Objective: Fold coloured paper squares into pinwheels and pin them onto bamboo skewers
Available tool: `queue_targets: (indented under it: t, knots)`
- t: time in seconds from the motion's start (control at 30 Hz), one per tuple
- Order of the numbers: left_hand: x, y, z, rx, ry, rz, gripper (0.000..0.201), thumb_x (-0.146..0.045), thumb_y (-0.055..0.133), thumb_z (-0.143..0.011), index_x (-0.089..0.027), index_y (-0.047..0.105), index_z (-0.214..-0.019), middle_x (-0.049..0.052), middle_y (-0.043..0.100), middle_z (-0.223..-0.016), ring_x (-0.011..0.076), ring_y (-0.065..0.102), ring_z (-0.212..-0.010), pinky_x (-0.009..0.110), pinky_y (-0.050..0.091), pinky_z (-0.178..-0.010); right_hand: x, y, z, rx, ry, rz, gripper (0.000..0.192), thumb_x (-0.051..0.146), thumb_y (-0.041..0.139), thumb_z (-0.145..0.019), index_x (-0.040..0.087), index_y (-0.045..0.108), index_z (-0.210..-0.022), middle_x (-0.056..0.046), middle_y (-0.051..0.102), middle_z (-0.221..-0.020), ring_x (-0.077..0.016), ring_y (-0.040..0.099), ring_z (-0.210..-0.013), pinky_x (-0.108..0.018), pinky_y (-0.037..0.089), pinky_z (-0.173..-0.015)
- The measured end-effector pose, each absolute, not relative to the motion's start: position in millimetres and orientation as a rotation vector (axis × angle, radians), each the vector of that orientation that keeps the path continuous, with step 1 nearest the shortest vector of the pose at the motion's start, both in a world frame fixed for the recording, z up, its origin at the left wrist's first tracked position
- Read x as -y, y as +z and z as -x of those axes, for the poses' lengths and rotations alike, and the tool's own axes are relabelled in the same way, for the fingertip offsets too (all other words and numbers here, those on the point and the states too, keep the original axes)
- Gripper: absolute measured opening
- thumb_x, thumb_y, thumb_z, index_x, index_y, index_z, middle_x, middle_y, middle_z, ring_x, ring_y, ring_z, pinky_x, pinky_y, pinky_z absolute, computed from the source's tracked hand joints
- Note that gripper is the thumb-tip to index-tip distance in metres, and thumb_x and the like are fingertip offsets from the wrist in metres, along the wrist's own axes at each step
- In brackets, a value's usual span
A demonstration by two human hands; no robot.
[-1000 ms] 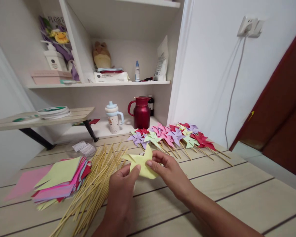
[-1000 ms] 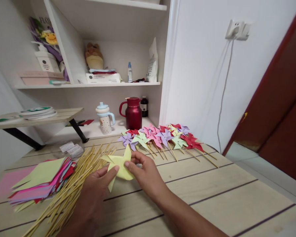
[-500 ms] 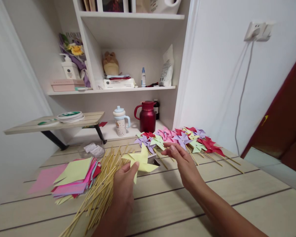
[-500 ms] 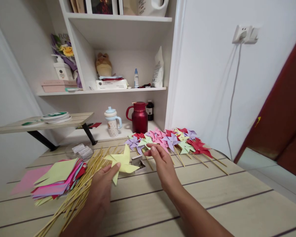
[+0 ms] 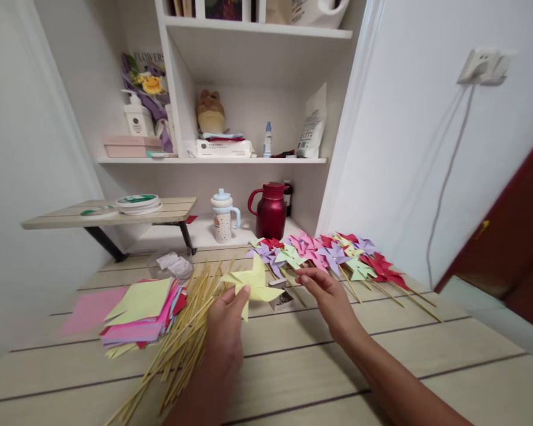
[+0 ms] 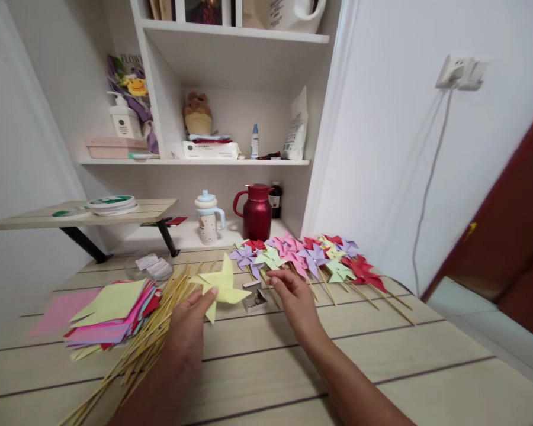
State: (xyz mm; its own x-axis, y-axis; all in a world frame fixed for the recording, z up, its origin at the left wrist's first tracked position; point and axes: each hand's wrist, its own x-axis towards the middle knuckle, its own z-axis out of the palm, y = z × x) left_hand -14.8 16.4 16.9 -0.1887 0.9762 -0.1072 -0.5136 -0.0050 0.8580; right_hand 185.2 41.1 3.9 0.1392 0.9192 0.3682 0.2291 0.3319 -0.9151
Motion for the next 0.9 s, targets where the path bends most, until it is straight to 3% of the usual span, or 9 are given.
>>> queue_targets:
  t: [0.17, 0.27, 0.4, 0.63, 0.9]
  knots:
    - [-21, 24, 19, -0.950, 1.584, -0.566, 0.020, -0.020, 0.075, -0.075, -0.015, 0.073, -0.095, 0.007, 0.078, -0.092, 0.0161, 0.072, -0.085, 0.026, 0.053, -0.082, -46, 1, -189, 1.520, 0.537, 1.209, 0.031, 0.038, 0.061, -0.084, 0.021, 0.070, -0.108, -0.010, 0.066, -0.108, -0.0237, 0.061, -0.091, -0.037, 0.048, -0.080]
    - [-23, 26, 21, -0.975, 1.602, -0.515, 0.015, -0.015, 0.072, -0.078, -0.015, 0.073, -0.094, 0.005, 0.077, -0.089, 0.0139, 0.072, -0.083, 0.023, 0.053, -0.080, -47, -1, -189, 1.614, 0.489, 1.239, 0.026, 0.032, 0.062, -0.081, 0.023, 0.073, -0.103, -0.008, 0.065, -0.102, -0.0225, 0.061, -0.087, -0.035, 0.048, -0.076]
    - [-25, 25, 23, -1.014, 1.621, -0.474, 0.015, -0.010, 0.070, -0.079, -0.015, 0.073, -0.092, 0.005, 0.077, -0.092, 0.0124, 0.071, -0.080, 0.020, 0.053, -0.075, -49, -4, -189, 1.669, 0.445, 1.294, 0.013, 0.028, 0.063, -0.079, 0.021, 0.073, -0.084, -0.007, 0.066, -0.091, -0.0221, 0.060, -0.084, -0.034, 0.048, -0.073]
    - [-28, 20, 23, -1.068, 1.629, -0.447, 0.011, -0.008, 0.068, -0.079, -0.015, 0.073, -0.087, 0.004, 0.076, -0.086, 0.0100, 0.070, -0.074, 0.017, 0.052, -0.069, -50, -7, -190, 1.756, 0.372, 1.359, 0.014, 0.022, 0.061, -0.082, 0.021, 0.074, -0.088, -0.005, 0.071, -0.088, -0.0214, 0.063, -0.086, -0.032, 0.048, -0.075]
    - [-25, 18, 17, -1.059, 1.620, -0.454, 0.011, -0.009, 0.069, -0.078, -0.015, 0.074, -0.086, 0.003, 0.076, -0.081, 0.0121, 0.071, -0.078, 0.022, 0.053, -0.079, -52, -2, -178, 1.930, 0.152, 1.461, 0.015, 0.025, 0.064, -0.084, 0.026, 0.079, -0.084, -0.006, 0.067, -0.077, -0.0229, 0.060, -0.079, -0.031, 0.042, -0.068]
